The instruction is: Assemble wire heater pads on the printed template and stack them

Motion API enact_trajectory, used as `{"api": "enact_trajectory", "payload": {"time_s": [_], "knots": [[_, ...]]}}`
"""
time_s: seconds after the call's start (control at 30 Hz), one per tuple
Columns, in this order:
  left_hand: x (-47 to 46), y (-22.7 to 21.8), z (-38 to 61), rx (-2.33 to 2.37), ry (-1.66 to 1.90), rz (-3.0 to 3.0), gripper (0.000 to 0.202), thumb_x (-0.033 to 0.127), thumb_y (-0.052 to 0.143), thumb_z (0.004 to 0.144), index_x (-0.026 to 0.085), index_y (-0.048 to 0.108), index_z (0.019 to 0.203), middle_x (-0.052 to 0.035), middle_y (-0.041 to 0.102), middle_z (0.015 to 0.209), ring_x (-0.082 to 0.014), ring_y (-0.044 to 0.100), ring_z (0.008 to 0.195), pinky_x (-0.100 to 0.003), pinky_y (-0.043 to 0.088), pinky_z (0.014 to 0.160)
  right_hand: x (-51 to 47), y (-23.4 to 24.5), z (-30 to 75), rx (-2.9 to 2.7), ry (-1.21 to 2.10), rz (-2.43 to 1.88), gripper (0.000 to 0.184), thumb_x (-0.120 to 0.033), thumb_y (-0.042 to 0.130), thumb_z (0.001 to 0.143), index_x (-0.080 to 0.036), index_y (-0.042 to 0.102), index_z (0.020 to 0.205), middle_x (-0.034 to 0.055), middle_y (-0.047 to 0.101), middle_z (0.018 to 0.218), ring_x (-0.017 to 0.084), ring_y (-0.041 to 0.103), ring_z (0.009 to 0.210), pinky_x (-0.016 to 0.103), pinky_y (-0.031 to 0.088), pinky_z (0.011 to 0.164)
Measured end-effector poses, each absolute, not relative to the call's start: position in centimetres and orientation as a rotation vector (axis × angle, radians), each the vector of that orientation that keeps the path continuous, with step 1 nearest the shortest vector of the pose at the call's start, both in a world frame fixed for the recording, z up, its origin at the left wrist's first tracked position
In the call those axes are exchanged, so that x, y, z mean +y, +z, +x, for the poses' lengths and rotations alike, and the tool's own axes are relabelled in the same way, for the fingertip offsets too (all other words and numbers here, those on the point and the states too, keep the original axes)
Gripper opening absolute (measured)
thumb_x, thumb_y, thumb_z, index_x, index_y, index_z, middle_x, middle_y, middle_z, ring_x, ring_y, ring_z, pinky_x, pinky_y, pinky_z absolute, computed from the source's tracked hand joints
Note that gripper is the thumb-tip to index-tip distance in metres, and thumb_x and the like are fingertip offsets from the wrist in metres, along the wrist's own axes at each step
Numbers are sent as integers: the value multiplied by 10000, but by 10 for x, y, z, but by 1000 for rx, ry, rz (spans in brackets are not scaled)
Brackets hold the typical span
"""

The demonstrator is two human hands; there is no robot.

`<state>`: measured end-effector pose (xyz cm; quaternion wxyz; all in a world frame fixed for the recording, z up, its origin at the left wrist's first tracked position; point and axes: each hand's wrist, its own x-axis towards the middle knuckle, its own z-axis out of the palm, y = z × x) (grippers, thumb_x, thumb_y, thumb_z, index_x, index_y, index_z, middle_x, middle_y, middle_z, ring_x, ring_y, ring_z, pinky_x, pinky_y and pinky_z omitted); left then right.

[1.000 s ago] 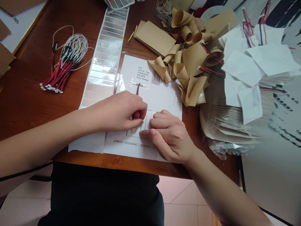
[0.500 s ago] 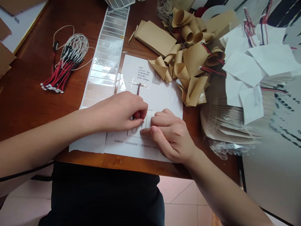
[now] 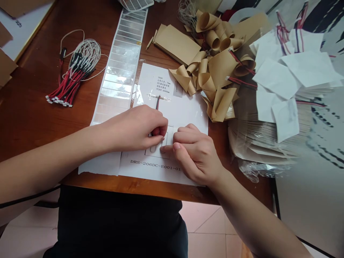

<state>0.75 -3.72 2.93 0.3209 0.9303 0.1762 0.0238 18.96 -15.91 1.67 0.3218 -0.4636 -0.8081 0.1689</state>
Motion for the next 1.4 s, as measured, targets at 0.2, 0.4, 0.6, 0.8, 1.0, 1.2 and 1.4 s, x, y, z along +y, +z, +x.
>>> {"api": "enact_trajectory", "payload": {"time_s": [0.2,0.4,0.6,0.8,1.0,1.2,1.4], "knots": [[-38,31,8,458,54,2440,91,180,644,870,175,695,795,-4,685,788,-127,577,700,-260,379,664,-159,18,189,-2119,414,-1233,478,-97,426,1002,-195,556,552,-17,424,597,128,392,588,358,314,653],[-37,29,8,465,59,2444,88,183,649,870,178,697,796,-4,684,789,-129,576,698,-262,375,663,-159,17,189,-2128,407,-1243,486,-115,429,1009,-197,547,544,-13,428,597,130,386,598,355,318,664],[-38,29,8,463,66,2463,98,187,639,874,179,688,790,-1,679,778,-128,572,687,-264,380,664,-160,18,188,-2123,398,-1237,481,-102,438,1002,-198,531,540,-16,415,596,131,379,597,356,315,661],[-38,30,8,453,86,2474,103,182,642,864,180,672,765,1,675,764,-128,567,677,-264,380,661,-160,16,188,-2123,408,-1228,487,-118,415,1012,-197,565,556,-11,417,597,137,365,598,370,299,664],[-39,31,9,473,59,2459,93,170,643,857,177,662,766,-3,678,774,-133,566,686,-266,375,674,-160,16,187,-2136,377,-1183,472,-106,428,996,-195,549,549,-12,434,584,134,352,589,365,296,649],[-39,32,9,472,73,2458,95,179,633,858,178,643,763,-3,676,761,-130,557,668,-263,372,661,-161,16,187,-2129,409,-1210,471,-115,418,1008,-198,599,580,-7,442,594,144,361,597,377,293,663],[-38,32,8,479,87,2397,71,173,601,855,183,670,841,7,673,727,-125,563,650,-247,374,630,-161,16,187,-2113,395,-1250,495,-131,405,1020,-195,612,575,-3,441,599,142,375,606,375,310,669]]}}
